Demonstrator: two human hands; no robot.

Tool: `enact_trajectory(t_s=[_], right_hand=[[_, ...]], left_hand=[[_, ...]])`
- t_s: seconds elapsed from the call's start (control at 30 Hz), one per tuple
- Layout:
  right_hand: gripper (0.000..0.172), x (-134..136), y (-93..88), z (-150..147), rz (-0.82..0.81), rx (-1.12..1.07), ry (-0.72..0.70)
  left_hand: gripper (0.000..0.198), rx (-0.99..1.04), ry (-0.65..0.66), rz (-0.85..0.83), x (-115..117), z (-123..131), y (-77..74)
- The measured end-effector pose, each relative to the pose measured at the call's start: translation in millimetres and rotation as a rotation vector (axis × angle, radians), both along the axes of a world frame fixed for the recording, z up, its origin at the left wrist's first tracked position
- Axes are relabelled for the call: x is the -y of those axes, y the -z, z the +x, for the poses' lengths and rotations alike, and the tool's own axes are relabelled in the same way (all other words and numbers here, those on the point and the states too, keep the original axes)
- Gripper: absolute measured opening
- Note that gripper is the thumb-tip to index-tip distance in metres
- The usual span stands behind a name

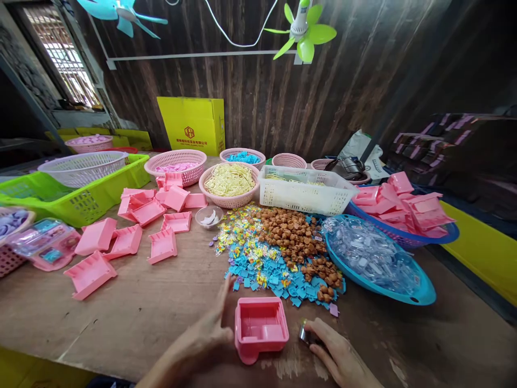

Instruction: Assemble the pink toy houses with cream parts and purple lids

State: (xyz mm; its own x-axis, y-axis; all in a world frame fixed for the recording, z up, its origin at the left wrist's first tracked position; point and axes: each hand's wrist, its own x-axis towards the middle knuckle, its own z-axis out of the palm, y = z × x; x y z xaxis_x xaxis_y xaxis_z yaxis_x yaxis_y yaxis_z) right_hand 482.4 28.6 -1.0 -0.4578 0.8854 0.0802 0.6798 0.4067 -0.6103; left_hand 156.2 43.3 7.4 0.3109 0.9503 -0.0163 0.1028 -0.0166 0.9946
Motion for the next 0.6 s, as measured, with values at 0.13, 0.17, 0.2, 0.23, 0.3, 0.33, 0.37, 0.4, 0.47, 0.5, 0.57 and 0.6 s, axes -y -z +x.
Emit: enact_trajectory(t_s=[0.13, 0.17, 0.2, 0.23, 0.3, 0.33, 0.37, 0.4, 0.47, 0.5, 0.57, 0.6], right_hand=[[0.013, -17, -22.4, -3, -0.117, 0.011, -0.045], [0.013, -23, -28.2, -5, -0.115, 0.003, -0.034], [0.015, -31, -33.4, -8, -0.096, -0.007, -0.013], [0.016, -39, -37.8, -12, -0.067, -0.019, 0.013], [0.018, -55, -44.5, -20, -0.002, -0.032, 0.052], [0.019, -62, -46.9, -25, 0.029, -0.035, 0.06], [0.019, -69, -48.9, -29, 0.059, -0.038, 0.065], [0.02, -75, -50.4, -34, 0.087, -0.041, 0.068], [0.02, -85, -52.3, -43, 0.127, -0.046, 0.073], [0.02, -89, -52.7, -48, 0.139, -0.05, 0.075], [0.019, -94, -52.7, -54, 0.152, -0.065, 0.075], [0.019, -97, -52.1, -57, 0.156, -0.077, 0.073]], left_hand=[[0.089, -0.251, -0.234, 0.218, -50, -35, -14.9], [0.086, -0.351, -0.29, 0.264, -65, -40, -18.7], [0.083, -0.444, -0.334, 0.31, -81, -42, -22.3], [0.08, -0.526, -0.369, 0.359, -97, -43, -25.7], [0.074, -0.656, -0.429, 0.46, -132, -41, -33.5], [0.071, -0.703, -0.448, 0.506, -150, -38, -38.6], [0.067, -0.742, -0.468, 0.542, -168, -34, -44.6], [0.062, -0.771, -0.486, 0.573, -187, -30, -51.6], [0.049, -0.796, -0.531, 0.622, -223, -21, -67.2], [0.043, -0.791, -0.55, 0.635, -240, -16, -74.8], [0.033, -0.768, -0.581, 0.642, -271, -7, -86.8], [0.028, -0.751, -0.592, 0.637, -284, -4, -90.6]])
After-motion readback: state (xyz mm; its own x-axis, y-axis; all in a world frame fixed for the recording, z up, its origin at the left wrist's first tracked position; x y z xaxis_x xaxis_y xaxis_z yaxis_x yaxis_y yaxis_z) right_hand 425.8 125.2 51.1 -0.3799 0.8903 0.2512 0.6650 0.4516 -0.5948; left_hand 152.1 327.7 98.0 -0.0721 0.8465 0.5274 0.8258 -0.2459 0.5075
